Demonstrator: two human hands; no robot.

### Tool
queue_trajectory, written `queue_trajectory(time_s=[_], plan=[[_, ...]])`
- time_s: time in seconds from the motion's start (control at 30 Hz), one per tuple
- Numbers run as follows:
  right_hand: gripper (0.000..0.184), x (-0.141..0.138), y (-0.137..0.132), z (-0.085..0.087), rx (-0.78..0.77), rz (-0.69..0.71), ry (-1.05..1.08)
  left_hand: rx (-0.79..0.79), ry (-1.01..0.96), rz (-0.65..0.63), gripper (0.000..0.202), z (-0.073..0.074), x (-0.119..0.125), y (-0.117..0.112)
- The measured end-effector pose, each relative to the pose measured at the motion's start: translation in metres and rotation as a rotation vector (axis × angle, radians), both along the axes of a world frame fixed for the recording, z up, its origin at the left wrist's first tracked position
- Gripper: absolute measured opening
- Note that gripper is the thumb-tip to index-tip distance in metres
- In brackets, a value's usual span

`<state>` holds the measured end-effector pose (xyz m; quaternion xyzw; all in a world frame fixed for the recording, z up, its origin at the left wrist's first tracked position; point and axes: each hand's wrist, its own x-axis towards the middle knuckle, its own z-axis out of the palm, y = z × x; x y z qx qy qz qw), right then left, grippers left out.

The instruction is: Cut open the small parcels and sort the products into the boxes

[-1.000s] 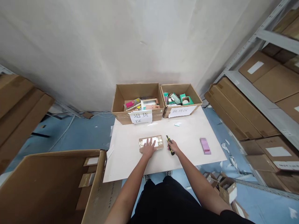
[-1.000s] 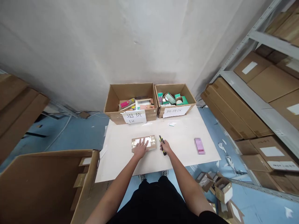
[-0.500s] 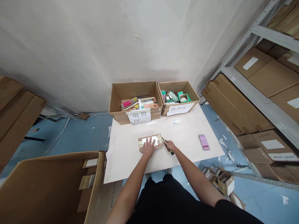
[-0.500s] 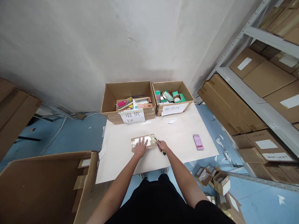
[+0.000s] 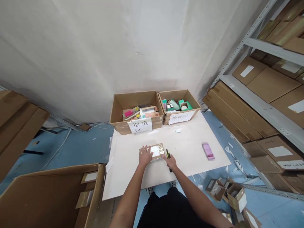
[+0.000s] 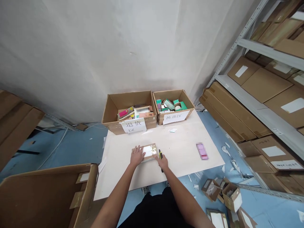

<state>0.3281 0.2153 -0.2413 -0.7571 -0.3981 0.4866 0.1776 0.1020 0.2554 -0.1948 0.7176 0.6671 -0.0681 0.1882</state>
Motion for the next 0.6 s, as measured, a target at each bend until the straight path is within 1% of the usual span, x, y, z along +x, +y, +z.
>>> queue_trajectory(time_s=[0.07, 0.1, 0.17, 0.2, 0.3, 0.33, 0.4, 0.47, 0.5, 0.57, 0.6], plan=[[0.053, -0.015, 0.006, -0.005, 0.034, -0.002, -0.039, -0.004, 0.054, 0.029, 0.061, 0.001, 0.000, -0.005], [0.055, -0.019, 0.013, -0.005, 0.044, -0.011, -0.067, -0.016, 0.074, 0.051, 0.061, 0.001, 0.004, -0.008], [0.058, -0.016, 0.034, -0.001, 0.038, -0.030, -0.131, -0.046, 0.095, 0.098, 0.061, 0.002, 0.016, -0.019], [0.058, -0.012, 0.046, 0.003, 0.025, -0.038, -0.159, -0.053, 0.091, 0.097, 0.061, 0.001, 0.024, -0.026], [0.047, 0.002, 0.075, 0.013, -0.008, -0.054, -0.147, -0.038, 0.038, -0.010, 0.059, -0.003, 0.049, -0.045], [0.043, 0.004, 0.080, 0.014, -0.014, -0.060, -0.113, -0.041, 0.017, -0.042, 0.060, -0.005, 0.055, -0.051], [0.036, 0.004, 0.081, 0.015, -0.018, -0.067, -0.053, -0.062, -0.022, -0.065, 0.062, -0.010, 0.061, -0.057], [0.034, -0.001, 0.073, 0.013, 0.010, -0.113, 0.055, -0.090, -0.060, -0.044, 0.064, -0.014, 0.053, -0.056], [0.034, -0.004, 0.067, 0.012, 0.027, -0.151, 0.158, -0.098, -0.077, -0.018, 0.064, -0.015, 0.043, -0.054], [0.036, -0.010, 0.057, 0.011, 0.049, -0.240, 0.451, -0.120, -0.119, 0.077, 0.065, -0.018, 0.014, -0.048], [0.037, -0.012, 0.052, 0.010, 0.050, -0.277, 0.587, -0.146, -0.145, 0.155, 0.066, -0.020, -0.003, -0.046]])
